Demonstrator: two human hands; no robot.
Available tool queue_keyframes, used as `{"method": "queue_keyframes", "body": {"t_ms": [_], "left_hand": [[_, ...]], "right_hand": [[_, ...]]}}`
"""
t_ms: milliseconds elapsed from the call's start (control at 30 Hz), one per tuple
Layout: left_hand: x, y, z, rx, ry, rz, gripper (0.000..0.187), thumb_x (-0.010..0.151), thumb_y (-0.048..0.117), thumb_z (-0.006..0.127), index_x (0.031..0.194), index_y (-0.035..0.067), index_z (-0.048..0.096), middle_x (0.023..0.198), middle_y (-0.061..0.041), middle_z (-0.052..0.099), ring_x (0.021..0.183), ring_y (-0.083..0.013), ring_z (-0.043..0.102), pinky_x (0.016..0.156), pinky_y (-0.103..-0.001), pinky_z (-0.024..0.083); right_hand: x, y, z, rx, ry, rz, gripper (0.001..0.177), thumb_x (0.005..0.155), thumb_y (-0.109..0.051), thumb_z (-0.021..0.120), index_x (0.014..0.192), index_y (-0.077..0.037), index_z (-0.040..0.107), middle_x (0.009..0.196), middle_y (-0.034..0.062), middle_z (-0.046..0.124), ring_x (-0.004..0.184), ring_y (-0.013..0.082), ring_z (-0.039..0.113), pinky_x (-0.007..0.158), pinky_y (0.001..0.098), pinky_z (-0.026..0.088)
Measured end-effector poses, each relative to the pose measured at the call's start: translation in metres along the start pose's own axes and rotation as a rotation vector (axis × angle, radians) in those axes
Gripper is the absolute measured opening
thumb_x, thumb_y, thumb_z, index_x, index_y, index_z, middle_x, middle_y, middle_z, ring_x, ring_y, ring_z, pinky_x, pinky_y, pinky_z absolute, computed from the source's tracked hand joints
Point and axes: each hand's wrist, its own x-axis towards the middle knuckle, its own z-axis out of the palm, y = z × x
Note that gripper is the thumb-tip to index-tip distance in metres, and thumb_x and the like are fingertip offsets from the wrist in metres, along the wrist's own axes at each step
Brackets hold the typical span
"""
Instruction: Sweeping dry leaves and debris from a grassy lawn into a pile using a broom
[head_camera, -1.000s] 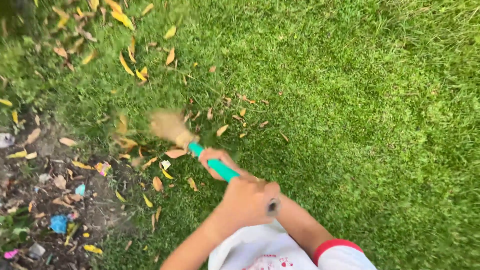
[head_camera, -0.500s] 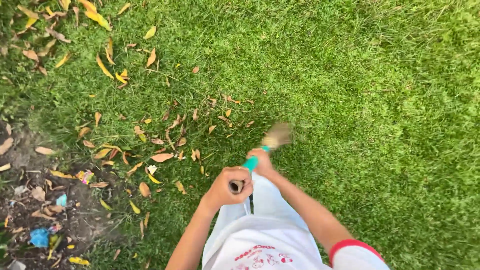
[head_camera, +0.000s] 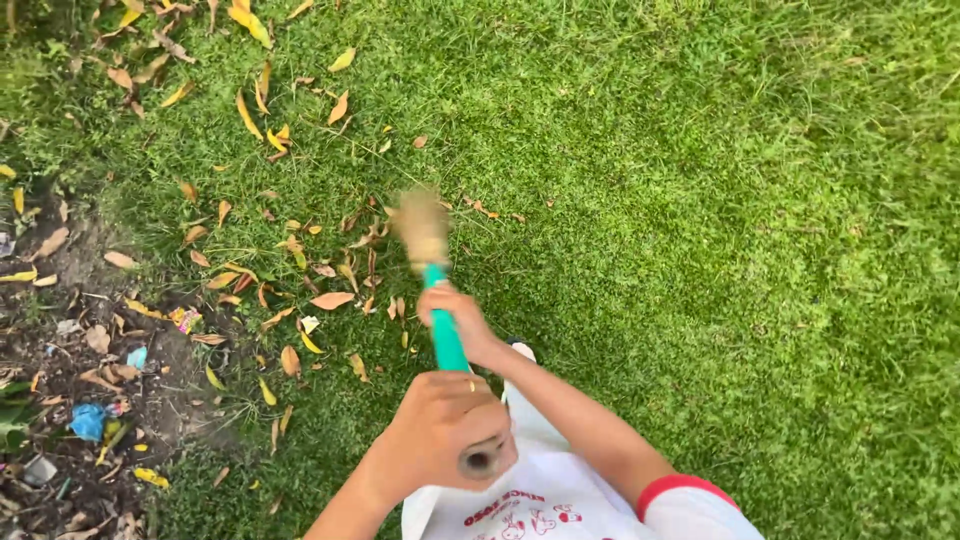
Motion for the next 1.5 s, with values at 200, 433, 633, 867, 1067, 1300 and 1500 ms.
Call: {"method": "queue_keyframes", "body": {"t_ms": [200,433,633,867,1067,1300,1500], "left_hand": [[0.019,-0.035,0.051,-0.430,0.154,-0.080,0.031,0.080,-0.005,0.061,0.065,0.012,0.039,0.059,-0.002,0.037,0.054,-0.0219,0.035,0.056,-0.034,0.034],[-0.017,-0.084,0.124,-0.501,0.254,-0.317,0.026,0.079,0.006,0.070,0.064,0.011,0.050,0.059,-0.012,0.053,0.058,-0.0362,0.057,0.058,-0.043,0.047],[-0.020,-0.062,0.084,0.110,0.133,-0.387,0.027,0.072,0.020,0.074,0.063,0.016,0.049,0.053,-0.006,0.051,0.052,-0.0309,0.058,0.051,-0.042,0.047],[-0.002,-0.018,-0.007,-0.092,0.554,-0.203,0.032,0.087,0.011,0.071,0.062,0.017,0.052,0.053,-0.001,0.050,0.042,-0.0254,0.050,0.043,-0.036,0.046],[-0.053,-0.062,-0.004,-0.432,0.744,-0.295,0.036,0.081,-0.002,0.072,0.054,0.009,0.050,0.042,-0.003,0.045,0.039,-0.0256,0.045,0.044,-0.031,0.045],[-0.101,-0.084,0.024,-0.418,0.670,-0.485,0.033,0.084,-0.004,0.067,0.058,0.010,0.052,0.049,-0.008,0.053,0.045,-0.0304,0.050,0.051,-0.037,0.045],[-0.107,-0.058,0.010,0.024,0.367,-0.446,0.013,0.074,0.009,0.071,0.072,0.012,0.058,0.063,-0.011,0.062,0.063,-0.0377,0.063,0.059,-0.048,0.051]], "right_hand": [[-0.060,0.020,-0.155,-0.891,0.191,-0.377,0.028,0.068,-0.007,0.075,0.065,-0.019,0.050,0.065,-0.0028,0.053,0.062,0.0144,0.047,0.062,0.0307,0.033],[-0.016,0.152,-0.191,-0.309,0.287,0.000,0.022,0.076,-0.002,0.076,0.074,-0.011,0.055,0.067,0.0008,0.055,0.065,0.0178,0.053,0.074,0.0378,0.045],[0.054,0.097,-0.038,0.282,0.054,0.378,0.023,0.088,-0.022,0.066,0.070,-0.008,0.061,0.057,0.0102,0.056,0.053,0.0180,0.057,0.063,0.0289,0.050],[0.047,0.018,0.022,-0.460,-0.189,-0.306,0.026,0.086,0.004,0.061,0.073,-0.016,0.051,0.083,-0.0006,0.057,0.085,0.0153,0.050,0.085,0.0287,0.036],[0.019,0.081,-0.065,-0.888,0.019,-0.305,0.034,0.058,0.000,0.079,0.086,-0.013,0.065,0.089,0.0114,0.070,0.099,0.0359,0.066,0.098,0.0471,0.046],[0.057,0.180,-0.032,-0.807,-0.065,-0.338,0.024,0.060,-0.007,0.079,0.077,-0.016,0.066,0.085,0.0068,0.072,0.090,0.0313,0.071,0.091,0.0392,0.049],[0.090,0.119,0.093,0.230,0.029,0.660,0.030,0.077,-0.023,0.076,0.068,-0.023,0.048,0.047,0.0017,0.050,0.037,0.0148,0.049,0.040,0.0275,0.037]]}}
